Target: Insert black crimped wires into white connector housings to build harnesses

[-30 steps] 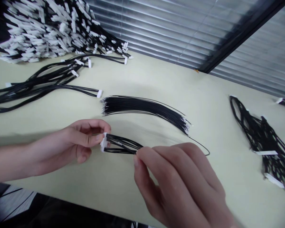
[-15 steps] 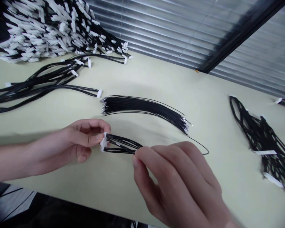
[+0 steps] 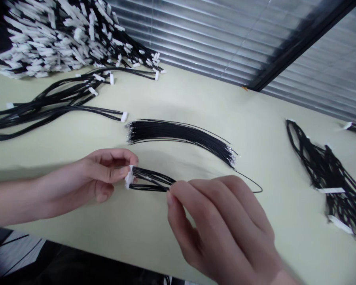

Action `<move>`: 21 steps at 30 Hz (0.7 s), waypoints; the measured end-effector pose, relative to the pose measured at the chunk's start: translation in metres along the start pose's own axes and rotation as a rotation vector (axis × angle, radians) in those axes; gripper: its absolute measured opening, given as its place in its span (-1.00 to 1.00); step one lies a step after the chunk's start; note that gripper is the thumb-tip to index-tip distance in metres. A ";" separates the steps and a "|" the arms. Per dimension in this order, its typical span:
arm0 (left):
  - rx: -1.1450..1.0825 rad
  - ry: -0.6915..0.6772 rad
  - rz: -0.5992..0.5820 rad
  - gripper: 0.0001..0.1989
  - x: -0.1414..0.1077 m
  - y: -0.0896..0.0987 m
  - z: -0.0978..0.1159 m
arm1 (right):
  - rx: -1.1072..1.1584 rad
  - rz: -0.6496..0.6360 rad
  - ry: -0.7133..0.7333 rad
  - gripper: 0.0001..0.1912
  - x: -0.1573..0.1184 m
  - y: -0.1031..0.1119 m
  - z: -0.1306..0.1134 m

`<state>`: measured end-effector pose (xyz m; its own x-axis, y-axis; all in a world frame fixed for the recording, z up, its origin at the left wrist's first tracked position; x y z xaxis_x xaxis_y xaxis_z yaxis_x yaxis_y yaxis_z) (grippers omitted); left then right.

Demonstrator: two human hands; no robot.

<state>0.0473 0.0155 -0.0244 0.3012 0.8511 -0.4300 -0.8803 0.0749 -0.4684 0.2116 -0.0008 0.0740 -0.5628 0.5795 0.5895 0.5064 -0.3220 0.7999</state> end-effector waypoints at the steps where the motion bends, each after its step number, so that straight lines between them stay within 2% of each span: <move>1: 0.001 -0.002 0.002 -0.92 0.000 0.000 0.000 | -0.008 0.007 0.002 -0.86 0.000 0.000 0.000; 7: 0.011 -0.010 0.000 -0.91 0.001 0.000 0.001 | -0.034 0.019 0.050 -0.84 0.003 -0.001 -0.002; 11: 0.007 0.006 0.003 -0.91 0.000 -0.001 0.000 | -0.029 0.100 0.148 -0.88 0.003 0.002 -0.006; 14: 0.014 0.001 0.004 -0.90 -0.001 0.000 0.000 | -0.030 0.134 0.160 -0.88 0.003 0.003 -0.004; 21: 0.030 -0.016 -0.006 -0.92 0.001 0.000 0.001 | -0.072 0.035 0.182 -0.87 -0.001 -0.005 -0.010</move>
<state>0.0470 0.0173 -0.0243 0.3010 0.8590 -0.4142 -0.8892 0.0958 -0.4473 0.2028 -0.0069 0.0704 -0.6574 0.4245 0.6226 0.4836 -0.3960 0.7806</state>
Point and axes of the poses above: each hand's wrist, its own x-axis towards the middle knuckle, its own y-axis out of the back of the hand, z = x × y, the point moved 7 cm from there along x, towards the middle knuckle, and after that the axes turned 5 degrees about -y, right-handed, at the moved point
